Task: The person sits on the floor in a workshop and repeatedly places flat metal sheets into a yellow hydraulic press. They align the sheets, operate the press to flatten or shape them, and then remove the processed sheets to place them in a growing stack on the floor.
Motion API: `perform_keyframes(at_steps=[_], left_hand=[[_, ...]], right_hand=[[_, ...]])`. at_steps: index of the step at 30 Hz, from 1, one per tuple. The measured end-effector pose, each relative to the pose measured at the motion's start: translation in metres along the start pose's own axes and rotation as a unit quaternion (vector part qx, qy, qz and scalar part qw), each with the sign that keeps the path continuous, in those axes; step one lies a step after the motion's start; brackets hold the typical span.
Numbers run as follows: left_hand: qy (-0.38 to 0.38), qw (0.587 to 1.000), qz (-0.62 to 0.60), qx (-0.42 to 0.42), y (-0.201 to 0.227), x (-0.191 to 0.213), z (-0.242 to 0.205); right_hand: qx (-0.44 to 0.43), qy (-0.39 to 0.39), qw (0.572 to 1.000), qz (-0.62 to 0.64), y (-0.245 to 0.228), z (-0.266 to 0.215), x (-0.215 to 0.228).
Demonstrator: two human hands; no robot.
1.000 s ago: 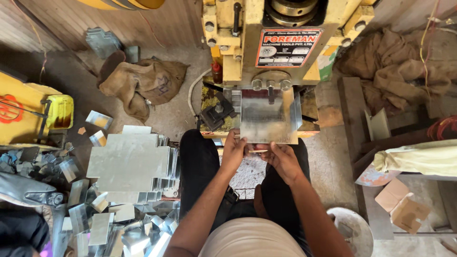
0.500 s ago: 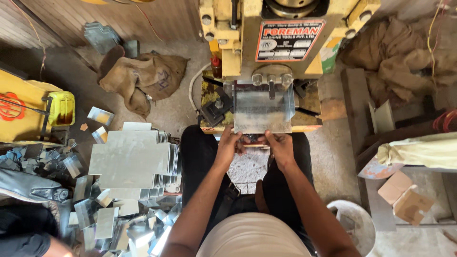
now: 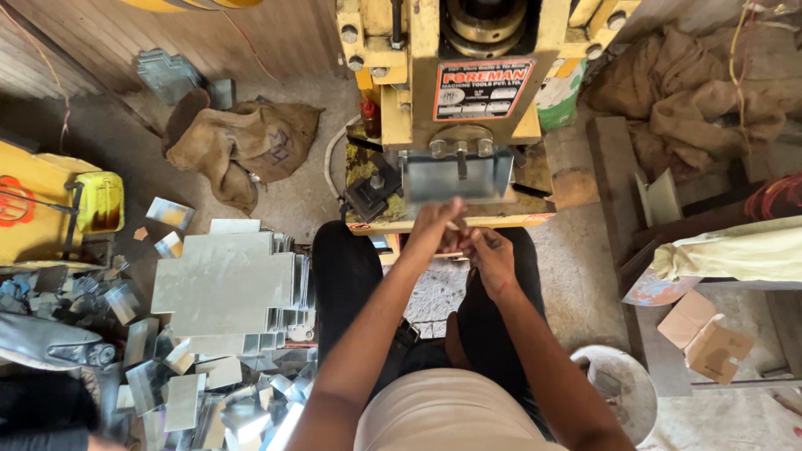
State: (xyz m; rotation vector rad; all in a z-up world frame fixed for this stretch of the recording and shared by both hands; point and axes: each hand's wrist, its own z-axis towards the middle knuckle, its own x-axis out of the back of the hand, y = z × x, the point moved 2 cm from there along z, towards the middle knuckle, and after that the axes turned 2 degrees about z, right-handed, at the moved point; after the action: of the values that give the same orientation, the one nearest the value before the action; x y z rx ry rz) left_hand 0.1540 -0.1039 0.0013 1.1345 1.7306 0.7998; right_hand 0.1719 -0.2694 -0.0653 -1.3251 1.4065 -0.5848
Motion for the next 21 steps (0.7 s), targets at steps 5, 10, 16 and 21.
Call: perform_keyframes(at_steps=[5,10,16,21], left_hand=[[-0.018,0.947,-0.300,0.111,-0.018,-0.021,0.037],[-0.140,0.981,-0.090,0.102,-0.028,-0.002,-0.028],[0.059,0.994,-0.093,0.007,0.015,0.037,-0.049],[0.022,0.990,-0.133,-0.051,0.038,0.028,-0.071]], right_hand=[[-0.002,-0.016,0.993,0.117,-0.004,0.000,0.020],[-0.034,-0.089,0.969,0.227,-0.046,-0.016,0.018],[0.001,-0.195,0.938,0.287,-0.109,-0.028,-0.011],[0.072,-0.116,0.981,0.137,-0.087,-0.017,-0.019]])
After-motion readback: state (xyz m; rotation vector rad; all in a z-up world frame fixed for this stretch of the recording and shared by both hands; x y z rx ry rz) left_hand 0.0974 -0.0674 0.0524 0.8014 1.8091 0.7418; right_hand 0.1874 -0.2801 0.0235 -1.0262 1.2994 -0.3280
